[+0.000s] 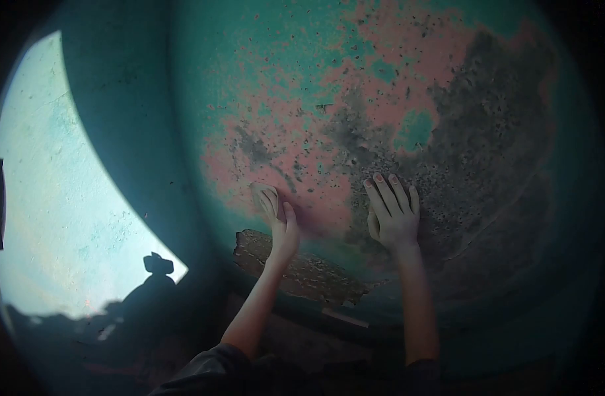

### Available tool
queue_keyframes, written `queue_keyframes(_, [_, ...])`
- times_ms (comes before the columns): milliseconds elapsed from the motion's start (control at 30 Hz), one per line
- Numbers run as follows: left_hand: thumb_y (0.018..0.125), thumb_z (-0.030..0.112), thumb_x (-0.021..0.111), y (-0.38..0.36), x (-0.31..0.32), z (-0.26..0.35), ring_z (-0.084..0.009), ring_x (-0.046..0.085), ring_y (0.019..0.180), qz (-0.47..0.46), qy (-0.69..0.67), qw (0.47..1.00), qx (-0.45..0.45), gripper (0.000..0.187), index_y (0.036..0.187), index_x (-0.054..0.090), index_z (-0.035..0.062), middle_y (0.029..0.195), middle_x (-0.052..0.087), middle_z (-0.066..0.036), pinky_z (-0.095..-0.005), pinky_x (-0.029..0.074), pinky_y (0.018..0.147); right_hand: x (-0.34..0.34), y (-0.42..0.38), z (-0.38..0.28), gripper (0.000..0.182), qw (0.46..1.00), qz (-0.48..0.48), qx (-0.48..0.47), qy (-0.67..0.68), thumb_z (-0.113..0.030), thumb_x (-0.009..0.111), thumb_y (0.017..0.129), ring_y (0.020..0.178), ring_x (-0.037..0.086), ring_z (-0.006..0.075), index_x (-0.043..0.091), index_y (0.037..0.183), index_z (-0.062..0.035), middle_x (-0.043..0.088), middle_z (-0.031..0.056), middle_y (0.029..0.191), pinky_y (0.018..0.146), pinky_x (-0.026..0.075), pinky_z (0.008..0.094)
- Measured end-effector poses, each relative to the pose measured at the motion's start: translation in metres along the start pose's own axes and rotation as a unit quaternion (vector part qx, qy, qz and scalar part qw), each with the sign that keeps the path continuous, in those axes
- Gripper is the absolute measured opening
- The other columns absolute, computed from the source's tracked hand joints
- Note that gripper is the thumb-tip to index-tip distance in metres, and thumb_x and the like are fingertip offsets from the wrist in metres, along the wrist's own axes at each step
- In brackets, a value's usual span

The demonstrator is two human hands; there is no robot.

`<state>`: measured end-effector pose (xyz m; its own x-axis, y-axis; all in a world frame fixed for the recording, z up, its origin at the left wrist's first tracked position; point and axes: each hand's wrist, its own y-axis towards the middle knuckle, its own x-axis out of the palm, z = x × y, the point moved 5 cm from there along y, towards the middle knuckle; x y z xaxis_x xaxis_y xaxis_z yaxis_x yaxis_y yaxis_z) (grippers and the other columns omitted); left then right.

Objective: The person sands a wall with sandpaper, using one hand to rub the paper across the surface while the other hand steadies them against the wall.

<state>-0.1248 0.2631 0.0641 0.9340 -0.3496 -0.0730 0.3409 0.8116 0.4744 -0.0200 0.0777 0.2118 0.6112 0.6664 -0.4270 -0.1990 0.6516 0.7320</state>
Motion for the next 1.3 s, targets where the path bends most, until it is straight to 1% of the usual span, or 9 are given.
queue_keyframes(133, [0.105,0.028,0.038,0.004,0.014,-0.002,-0.0524,-0.003,0.146,0.046,-0.011,0.999,-0.012,0.069,0.154,0.002,-0.0033,0.159,-0.004,-0.033,-0.0576,0.005,0.118,-0.008,-0.019,0.019,0.047,0.999,0.018,0.026,-0.042,-0.021,0.055,0.086,0.134,0.048,0.0229,0.062,0.133,-0.0212,0.055,0.0018,0.142,0.115,0.025,0.0487])
queue_keyframes(300, [0.104,0.025,0.041,-0.085,0.093,0.037,-0.0541,-0.004,0.145,-0.054,0.006,0.997,0.047,0.070,0.155,0.001,-0.0029,0.159,-0.005,-0.032,-0.0579,0.006,0.118,-0.007,-0.022,0.020,0.046,0.999,0.025,0.027,-0.029,-0.022,0.055,0.087,0.134,0.047,0.0227,0.062,0.132,-0.0222,0.054,0.0012,0.143,0.115,0.024,0.0492])
queue_keyframes(567, [0.107,0.033,0.034,-0.018,0.048,0.029,-0.0466,-0.007,0.148,0.070,-0.030,0.997,-0.029,0.070,0.153,-0.001,-0.0065,0.160,-0.008,-0.030,-0.0496,0.002,0.120,-0.010,-0.023,0.020,0.045,1.000,0.019,0.025,-0.004,-0.026,0.056,0.088,0.134,0.047,0.0199,0.062,0.132,-0.0244,0.053,-0.0014,0.144,0.113,0.029,0.0491])
queue_keyframes(733, [0.104,0.021,0.038,-0.127,0.140,0.059,-0.0534,-0.014,0.144,-0.089,-0.012,0.996,0.025,0.071,0.153,-0.007,-0.0053,0.157,-0.015,-0.034,-0.0578,0.001,0.118,-0.011,-0.025,0.021,0.045,1.000,0.024,0.021,0.000,-0.026,0.056,0.089,0.134,0.048,0.0194,0.061,0.133,-0.0246,0.052,-0.0019,0.145,0.113,0.028,0.0489])
queue_keyframes(833, [0.104,0.022,0.041,-0.101,0.121,0.065,-0.0549,-0.009,0.144,-0.026,-0.018,0.999,0.034,0.069,0.154,0.001,-0.0042,0.158,-0.007,-0.033,-0.0606,0.006,0.117,-0.013,-0.025,0.023,0.046,0.999,0.028,0.014,0.009,-0.026,0.056,0.088,0.135,0.047,0.0191,0.060,0.134,-0.0248,0.052,-0.0022,0.145,0.113,0.028,0.0490])
queue_keyframes(967, [0.107,0.031,0.030,-0.019,0.063,0.008,-0.0436,-0.008,0.149,0.030,-0.041,0.998,-0.035,0.064,0.155,0.004,-0.0031,0.161,-0.005,-0.027,-0.0503,0.003,0.120,-0.014,-0.023,0.023,0.046,1.000,0.008,0.012,0.027,-0.026,0.056,0.088,0.135,0.047,0.0189,0.059,0.135,-0.0251,0.051,-0.0026,0.146,0.114,0.029,0.0493])
queue_keyframes(1100, [0.107,0.029,0.032,-0.032,0.057,0.012,-0.0448,-0.008,0.149,0.065,-0.005,0.998,-0.016,0.065,0.155,0.002,-0.0033,0.161,-0.005,-0.028,-0.0508,0.004,0.120,-0.013,-0.022,0.020,0.046,1.000,0.007,0.015,0.020,-0.027,0.056,0.089,0.135,0.047,0.0188,0.059,0.135,-0.0254,0.051,-0.0028,0.146,0.114,0.028,0.0501])
queue_keyframes(1200, [0.105,0.024,0.039,-0.127,0.132,0.016,-0.0529,-0.009,0.145,-0.022,-0.010,1.000,-0.007,0.069,0.154,-0.001,-0.0029,0.158,-0.006,-0.033,-0.0576,0.005,0.118,-0.010,-0.023,0.019,0.046,1.000,0.013,0.011,0.002,-0.027,0.056,0.089,0.135,0.047,0.0196,0.060,0.134,-0.0256,0.052,-0.0028,0.145,0.113,0.029,0.0506])
queue_keyframes(1300, [0.105,0.023,0.039,-0.121,0.115,0.003,-0.0527,-0.010,0.145,-0.045,-0.021,0.999,0.013,0.069,0.155,-0.001,-0.0026,0.158,-0.007,-0.033,-0.0578,0.004,0.118,-0.010,-0.022,0.018,0.045,1.000,0.016,0.008,-0.010,-0.026,0.057,0.089,0.135,0.047,0.0206,0.060,0.134,-0.0256,0.052,-0.0027,0.145,0.113,0.029,0.0506])
